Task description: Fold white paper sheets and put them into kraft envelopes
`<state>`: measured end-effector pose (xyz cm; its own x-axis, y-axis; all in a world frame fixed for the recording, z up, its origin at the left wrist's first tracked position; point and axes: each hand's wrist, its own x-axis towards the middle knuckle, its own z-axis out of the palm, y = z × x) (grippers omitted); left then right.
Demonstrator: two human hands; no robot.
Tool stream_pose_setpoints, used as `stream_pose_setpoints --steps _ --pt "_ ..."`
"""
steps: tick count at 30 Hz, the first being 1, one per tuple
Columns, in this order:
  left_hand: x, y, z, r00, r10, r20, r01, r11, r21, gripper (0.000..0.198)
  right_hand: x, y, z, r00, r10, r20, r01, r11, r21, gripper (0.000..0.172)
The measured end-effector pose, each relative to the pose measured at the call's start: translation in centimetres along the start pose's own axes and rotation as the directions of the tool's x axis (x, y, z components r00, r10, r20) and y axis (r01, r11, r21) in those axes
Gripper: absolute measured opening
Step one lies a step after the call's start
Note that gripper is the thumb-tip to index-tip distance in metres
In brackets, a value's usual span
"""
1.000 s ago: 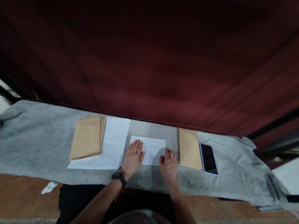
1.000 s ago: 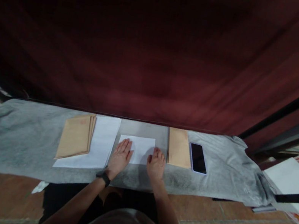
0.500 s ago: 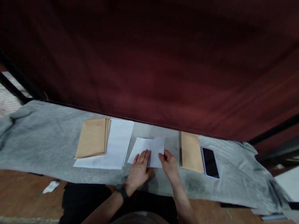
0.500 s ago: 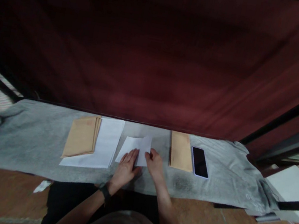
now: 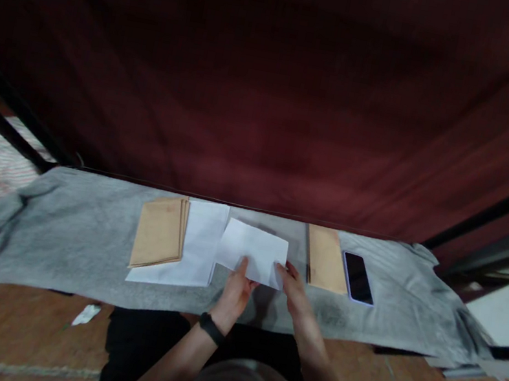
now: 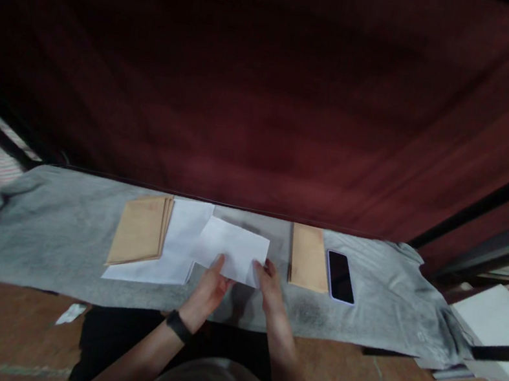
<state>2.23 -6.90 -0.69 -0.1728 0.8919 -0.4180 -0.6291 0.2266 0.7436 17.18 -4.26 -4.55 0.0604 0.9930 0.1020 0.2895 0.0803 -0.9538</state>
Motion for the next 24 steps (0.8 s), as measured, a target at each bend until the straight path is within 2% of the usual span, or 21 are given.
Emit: stream_pose_setpoints --steps 3,6,8,10,11,13,14,15,17,18,20,22,24 --pt "0.2 -1.3 -1.1 0.982 -0.184 -0.036 0.180 0.980 -0.083 0.024 0.1 1.5 0.5 0.996 0.094 0.000 -0.094 0.994 0.062 0.058" --pt "-0.2 -2.3 -2.4 0.949 -0.315 0.012 0.315 0.945 -0.087 0.016 0.7 2.4 0.8 0.994 0.054 -0.093 -0.058 0.997 -0.045 0.052" --pt "-0.9 -3.0 -3.2 0.930 -0.362 0.060 0.364 0.931 -0.021 0.016 0.8 2.9 0.8 0.991 -0.004 -0.132 -0.019 0.985 -0.173 0.050" --pt "-1.8 -3.6 -3.8 0.934 -0.346 0.087 0.336 0.935 0.115 0.019 0.5 3.2 0.8 0.990 -0.069 -0.125 0.025 0.945 -0.325 0.050" --pt "-2.2 -3.8 -3.9 0.949 -0.303 0.092 0.279 0.937 0.210 0.021 0.2 3.2 0.8 0.990 -0.087 -0.112 0.036 0.917 -0.397 0.051" --pt "-2.7 -4.0 -4.1 0.987 -0.113 0.115 0.052 0.898 0.437 0.025 -0.3 3.0 0.7 0.990 -0.101 -0.097 0.032 0.838 -0.544 0.052" --pt "-2.8 -3.8 -4.1 0.988 0.021 0.155 -0.105 0.824 0.557 0.026 -0.5 2.8 0.6 0.989 -0.108 -0.099 0.024 0.788 -0.615 0.053" --pt "-2.6 -3.6 -4.1 0.964 0.155 0.215 -0.261 0.700 0.665 0.027 -0.7 2.5 0.6 0.987 -0.121 -0.109 0.016 0.736 -0.677 0.054" --pt "-1.9 -3.0 -4.2 0.861 0.350 0.370 -0.487 0.355 0.798 0.032 -0.7 1.9 0.7 0.977 -0.179 -0.114 0.035 0.664 -0.747 0.054" --pt "-1.4 -2.7 -4.3 0.811 0.387 0.439 -0.534 0.180 0.826 0.037 -0.6 1.5 0.9 0.971 -0.217 -0.102 0.067 0.654 -0.753 0.053" --pt "0.0 -2.4 -4.5 0.762 0.387 0.519 -0.529 -0.091 0.844 0.047 -0.4 0.9 1.9 0.958 -0.283 -0.051 0.161 0.674 -0.721 0.052" --pt "1.5 -2.5 -4.6 0.746 0.355 0.564 -0.499 -0.264 0.826 0.054 -0.1 0.5 3.4 0.950 -0.309 0.048 0.261 0.700 -0.664 0.051" --pt "3.0 -2.9 -4.6 0.730 0.318 0.605 -0.492 -0.368 0.789 0.058 0.1 0.3 5.0 0.941 -0.292 0.171 0.330 0.673 -0.662 0.051"
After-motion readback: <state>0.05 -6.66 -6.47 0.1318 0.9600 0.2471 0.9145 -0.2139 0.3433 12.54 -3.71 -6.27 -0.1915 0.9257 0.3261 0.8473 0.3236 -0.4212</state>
